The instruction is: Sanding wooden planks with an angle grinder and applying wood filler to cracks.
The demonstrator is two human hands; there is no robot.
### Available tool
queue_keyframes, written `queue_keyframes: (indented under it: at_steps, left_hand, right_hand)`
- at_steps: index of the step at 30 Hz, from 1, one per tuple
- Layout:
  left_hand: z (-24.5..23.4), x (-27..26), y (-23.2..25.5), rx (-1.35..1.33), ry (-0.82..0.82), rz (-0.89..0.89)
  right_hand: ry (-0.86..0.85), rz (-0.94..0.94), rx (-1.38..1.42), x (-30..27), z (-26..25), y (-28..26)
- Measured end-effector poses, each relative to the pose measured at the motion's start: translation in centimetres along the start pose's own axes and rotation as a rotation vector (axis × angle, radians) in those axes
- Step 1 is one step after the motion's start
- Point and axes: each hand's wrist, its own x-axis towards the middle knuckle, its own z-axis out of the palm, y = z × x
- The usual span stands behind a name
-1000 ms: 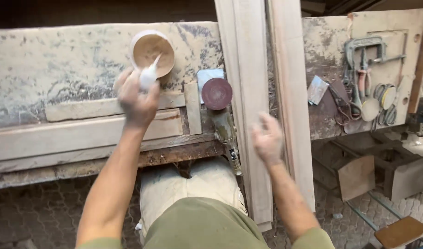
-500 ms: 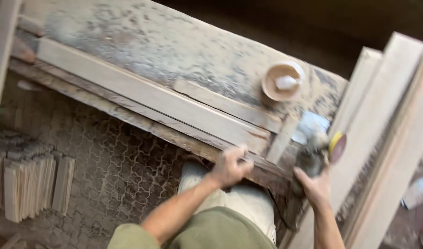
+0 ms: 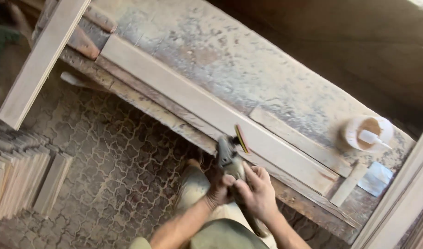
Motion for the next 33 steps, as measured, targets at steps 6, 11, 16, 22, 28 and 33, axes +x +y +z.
queue_keyframes:
  at_steps: [6,11,16,22,28,33]
  left_hand:
    - [-3.1,-3.4,17.8,0.227,0.112,0.328]
    - [-4.5,-5.2,24.6,0.463,0.265,0.483]
    - [-6.7,-6.0,25.6,0.267,0.253,0.429]
    - [-8.4,-5.3,29.4,0.266,0.293,0.315]
    - [-7.5,-2.1,36.9,0.647,0.385,0.385]
    - [-6.2,1.1,46.2,1.311,0.914,0.253]
  right_hand:
    - [-0.166,-0.062,-0.310,1.8,14.4,-3.9]
    - [-0.319,0.008,-0.383,6.0,18.4,-10.3]
    - [-0.311,-0.047,-0.159,5.8,21.4,-9.8]
    - [-0.548,-0.030,0.139,9.8,21.2,-14.2]
    - [-0.822,0.054,0.316,13.6,20.9,-19.2]
    - [-0.131,-0.102,-0.413,16.9,17.3,-10.0]
